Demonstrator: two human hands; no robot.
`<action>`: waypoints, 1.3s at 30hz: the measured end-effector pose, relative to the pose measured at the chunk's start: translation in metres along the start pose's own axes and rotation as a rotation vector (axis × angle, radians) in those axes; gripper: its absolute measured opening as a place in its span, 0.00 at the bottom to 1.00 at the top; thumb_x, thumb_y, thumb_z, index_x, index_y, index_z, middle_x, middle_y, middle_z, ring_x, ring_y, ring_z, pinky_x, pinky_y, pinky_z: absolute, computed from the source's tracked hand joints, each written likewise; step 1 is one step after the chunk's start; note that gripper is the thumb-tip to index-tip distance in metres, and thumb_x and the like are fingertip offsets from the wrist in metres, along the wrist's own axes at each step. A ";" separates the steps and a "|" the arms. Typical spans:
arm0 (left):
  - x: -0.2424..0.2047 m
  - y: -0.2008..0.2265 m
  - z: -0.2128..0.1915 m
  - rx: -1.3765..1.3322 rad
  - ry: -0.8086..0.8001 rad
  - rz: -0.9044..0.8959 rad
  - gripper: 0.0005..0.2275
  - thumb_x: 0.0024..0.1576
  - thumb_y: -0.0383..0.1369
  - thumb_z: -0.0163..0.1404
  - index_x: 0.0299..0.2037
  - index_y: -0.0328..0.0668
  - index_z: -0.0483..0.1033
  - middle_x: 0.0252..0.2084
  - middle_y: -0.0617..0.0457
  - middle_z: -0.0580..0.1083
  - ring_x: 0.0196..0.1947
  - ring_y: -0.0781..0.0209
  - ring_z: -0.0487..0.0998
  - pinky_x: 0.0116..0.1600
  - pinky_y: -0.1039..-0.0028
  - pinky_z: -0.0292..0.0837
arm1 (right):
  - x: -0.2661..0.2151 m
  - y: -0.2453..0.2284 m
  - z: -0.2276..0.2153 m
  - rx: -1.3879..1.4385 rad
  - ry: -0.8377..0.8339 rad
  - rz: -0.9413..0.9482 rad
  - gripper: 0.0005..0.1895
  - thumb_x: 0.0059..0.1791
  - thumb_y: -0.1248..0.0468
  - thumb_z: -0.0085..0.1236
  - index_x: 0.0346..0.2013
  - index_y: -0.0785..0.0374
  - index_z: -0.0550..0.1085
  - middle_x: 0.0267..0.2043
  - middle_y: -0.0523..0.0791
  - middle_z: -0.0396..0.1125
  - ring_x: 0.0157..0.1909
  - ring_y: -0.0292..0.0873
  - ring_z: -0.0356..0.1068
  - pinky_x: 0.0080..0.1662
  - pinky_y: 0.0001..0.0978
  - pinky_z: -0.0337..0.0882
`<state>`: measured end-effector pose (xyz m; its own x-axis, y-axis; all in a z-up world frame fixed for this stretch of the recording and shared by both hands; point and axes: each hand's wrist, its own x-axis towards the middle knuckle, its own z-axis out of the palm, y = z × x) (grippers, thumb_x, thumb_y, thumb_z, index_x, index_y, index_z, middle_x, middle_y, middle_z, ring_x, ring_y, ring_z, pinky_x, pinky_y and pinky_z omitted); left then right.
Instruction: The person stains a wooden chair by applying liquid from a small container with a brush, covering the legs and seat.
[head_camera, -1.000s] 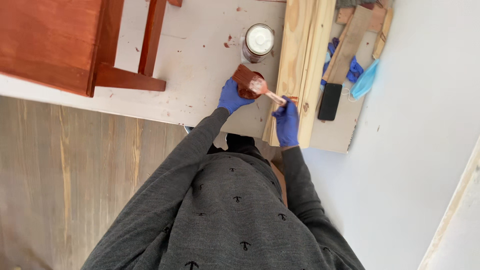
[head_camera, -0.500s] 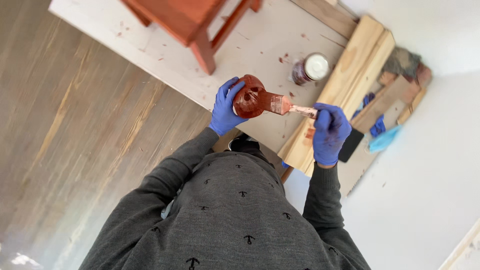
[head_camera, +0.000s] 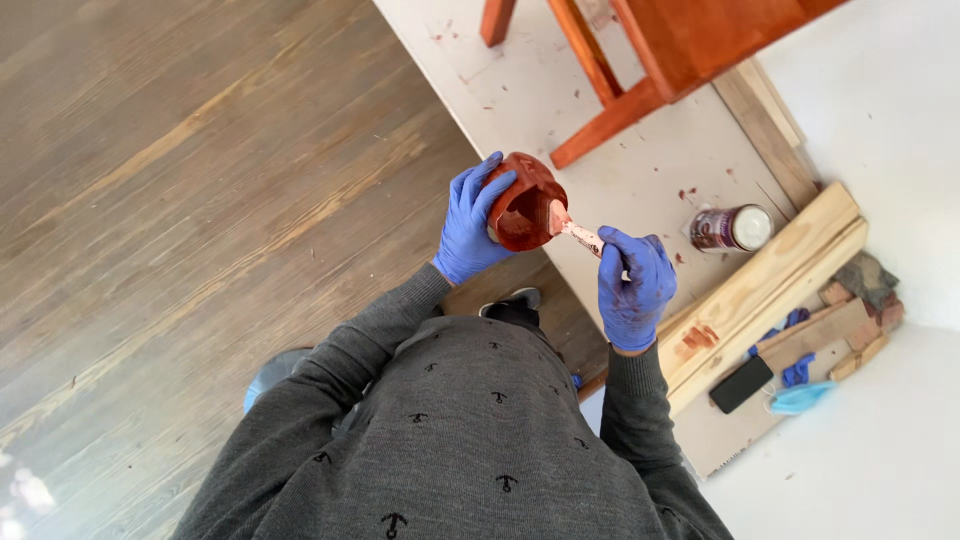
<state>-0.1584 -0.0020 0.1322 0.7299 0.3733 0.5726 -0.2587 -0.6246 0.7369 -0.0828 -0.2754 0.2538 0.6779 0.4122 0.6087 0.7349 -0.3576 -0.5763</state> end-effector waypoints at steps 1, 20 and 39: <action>0.002 -0.003 -0.013 0.005 0.010 -0.001 0.46 0.55 0.56 0.81 0.85 0.63 0.76 0.88 0.44 0.68 0.81 0.32 0.72 0.86 0.41 0.67 | 0.004 -0.011 0.012 0.005 -0.004 -0.009 0.08 0.69 0.65 0.67 0.57 0.60 0.91 0.37 0.47 0.79 0.33 0.53 0.72 0.39 0.47 0.76; 0.021 -0.056 -0.116 -0.153 0.170 -0.054 0.53 0.46 0.58 0.87 0.84 0.57 0.77 0.85 0.34 0.69 0.82 0.24 0.74 0.87 0.36 0.69 | 0.064 -0.110 0.142 0.554 -0.004 0.607 0.12 0.56 0.75 0.67 0.53 0.64 0.87 0.44 0.49 0.85 0.40 0.35 0.83 0.41 0.25 0.76; 0.253 -0.065 -0.058 -0.126 -0.007 0.053 0.52 0.49 0.49 0.87 0.86 0.54 0.73 0.87 0.37 0.66 0.87 0.29 0.68 0.91 0.38 0.63 | 0.256 -0.003 0.113 0.531 0.025 0.357 0.11 0.63 0.72 0.74 0.57 0.64 0.80 0.58 0.53 0.82 0.59 0.48 0.86 0.55 0.38 0.89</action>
<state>0.0064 0.1730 0.2503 0.7173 0.3373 0.6097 -0.3742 -0.5517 0.7454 0.0863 -0.0744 0.3495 0.8840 0.3224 0.3384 0.3584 -0.0028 -0.9335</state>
